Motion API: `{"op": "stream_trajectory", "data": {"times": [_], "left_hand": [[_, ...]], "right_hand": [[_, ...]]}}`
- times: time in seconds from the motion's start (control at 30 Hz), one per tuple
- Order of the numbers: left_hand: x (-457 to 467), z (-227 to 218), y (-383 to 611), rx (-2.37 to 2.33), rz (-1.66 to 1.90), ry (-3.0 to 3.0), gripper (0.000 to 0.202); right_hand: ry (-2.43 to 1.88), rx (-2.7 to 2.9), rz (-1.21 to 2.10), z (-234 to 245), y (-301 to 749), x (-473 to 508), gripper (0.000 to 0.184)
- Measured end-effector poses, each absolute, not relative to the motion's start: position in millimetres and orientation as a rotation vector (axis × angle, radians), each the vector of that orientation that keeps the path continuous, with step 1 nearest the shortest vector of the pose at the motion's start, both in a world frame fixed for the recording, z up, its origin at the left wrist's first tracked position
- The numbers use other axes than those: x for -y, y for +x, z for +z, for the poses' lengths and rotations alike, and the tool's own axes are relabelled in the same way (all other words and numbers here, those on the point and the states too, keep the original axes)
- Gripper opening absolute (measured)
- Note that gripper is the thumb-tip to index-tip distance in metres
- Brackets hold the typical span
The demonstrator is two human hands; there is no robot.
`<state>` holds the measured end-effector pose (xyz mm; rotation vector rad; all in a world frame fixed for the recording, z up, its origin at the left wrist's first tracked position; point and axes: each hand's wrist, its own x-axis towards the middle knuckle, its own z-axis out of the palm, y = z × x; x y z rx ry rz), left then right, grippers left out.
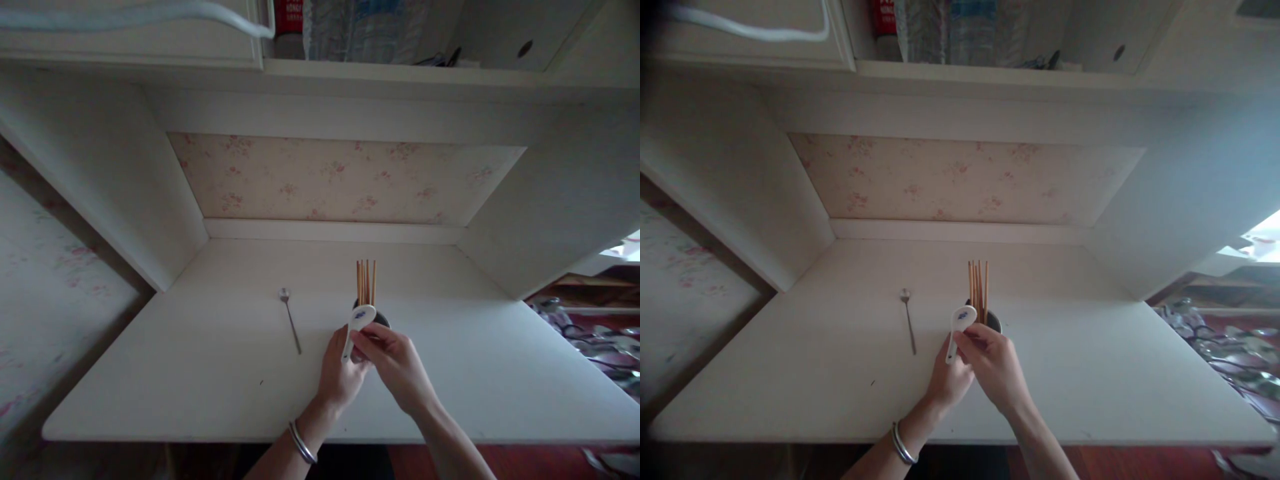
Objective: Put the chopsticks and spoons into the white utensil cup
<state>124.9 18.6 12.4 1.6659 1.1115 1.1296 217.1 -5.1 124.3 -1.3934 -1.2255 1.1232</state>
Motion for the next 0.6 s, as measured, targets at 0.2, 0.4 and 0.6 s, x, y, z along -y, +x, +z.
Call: {"op": "stream_trajectory", "data": {"times": [0.2,0.4,0.6], "left_hand": [[-20,23,117,-1.137,1.082,1.675,0.063],[-21,21,116,-1.130,1.068,1.676,0.067],[-21,21,115,-1.165,1.032,1.661,0.065]], "right_hand": [[-1.696,1.316,0.749,117,269,-7,0.031],[-1.861,1.498,0.475,108,274,-19,0.033],[-1.863,1.555,0.251,89,265,-26,0.031]]}}
